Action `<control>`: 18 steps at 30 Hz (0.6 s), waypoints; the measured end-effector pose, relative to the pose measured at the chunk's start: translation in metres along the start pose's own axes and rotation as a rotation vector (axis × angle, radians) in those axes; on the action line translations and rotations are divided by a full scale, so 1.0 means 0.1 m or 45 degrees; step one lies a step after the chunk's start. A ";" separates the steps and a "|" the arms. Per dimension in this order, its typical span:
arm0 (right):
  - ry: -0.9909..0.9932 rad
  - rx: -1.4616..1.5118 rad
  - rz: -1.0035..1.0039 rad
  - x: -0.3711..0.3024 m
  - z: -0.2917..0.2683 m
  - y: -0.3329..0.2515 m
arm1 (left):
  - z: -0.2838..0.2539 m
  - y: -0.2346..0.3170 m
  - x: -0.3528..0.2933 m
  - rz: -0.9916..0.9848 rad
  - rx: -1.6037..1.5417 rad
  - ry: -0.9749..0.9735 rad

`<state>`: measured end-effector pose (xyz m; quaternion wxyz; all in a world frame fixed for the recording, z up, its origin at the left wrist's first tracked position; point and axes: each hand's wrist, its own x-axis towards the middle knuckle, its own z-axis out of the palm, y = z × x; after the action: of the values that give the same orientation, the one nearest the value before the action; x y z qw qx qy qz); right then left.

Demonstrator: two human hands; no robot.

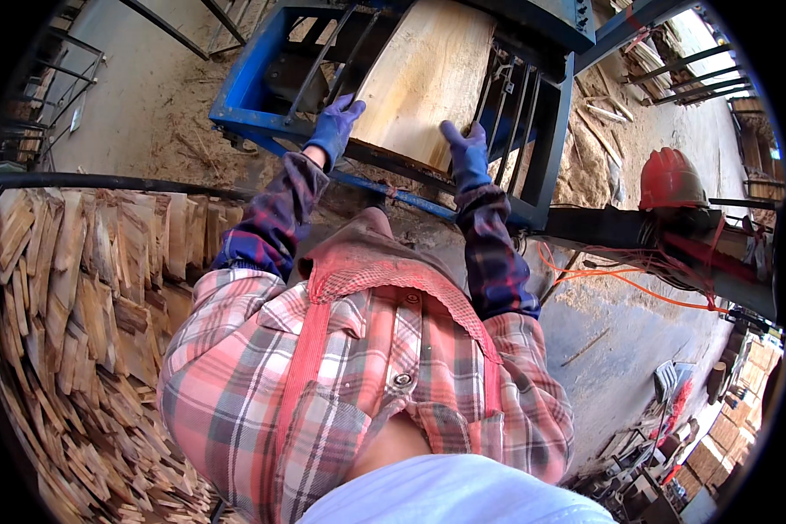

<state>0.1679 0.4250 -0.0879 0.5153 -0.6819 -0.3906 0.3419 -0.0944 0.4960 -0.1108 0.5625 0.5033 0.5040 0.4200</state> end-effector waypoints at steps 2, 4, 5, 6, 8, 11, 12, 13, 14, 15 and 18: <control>-0.225 -0.180 -0.422 -0.16 -0.11 0.03 | 0.00 -0.01 0.08 0.033 -0.058 0.025; -0.326 -0.688 -0.660 -0.58 -0.25 0.03 | 0.02 -0.07 -0.19 0.128 -0.113 0.091; -0.253 -0.749 -0.716 -0.77 -0.28 0.15 | 0.13 0.13 -0.45 0.048 -0.281 0.053; -0.191 -0.787 -0.780 -0.86 -0.23 0.20 | 0.07 0.03 -0.46 0.120 -0.270 0.039; -0.182 -0.830 -0.778 -0.79 -0.21 0.16 | 0.05 0.09 -0.51 0.140 -0.075 0.113; -0.190 -1.145 -0.726 -0.60 -0.18 0.04 | 0.17 0.05 -0.21 0.539 0.834 0.473; -0.188 -1.294 -0.710 -0.48 -0.16 0.00 | 0.27 0.06 -0.11 0.631 1.240 0.507; -0.064 -1.207 -0.754 -0.45 -0.14 0.20 | 0.39 0.07 0.01 0.741 1.234 0.535; -0.092 -1.234 -0.735 -0.33 -0.11 0.16 | 0.47 0.12 0.07 0.830 1.240 0.574; -0.118 -1.266 -0.718 -0.26 -0.11 0.08 | 0.45 0.08 0.12 0.899 1.260 0.598; -0.167 -1.244 -0.686 0.03 -0.09 0.07 | 0.53 0.00 0.51 0.850 1.234 0.590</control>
<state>0.1787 0.4227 -0.0930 0.1832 -0.6947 -0.6953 0.0192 -0.0350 0.5385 -0.1193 -0.0143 0.7270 0.5616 0.3949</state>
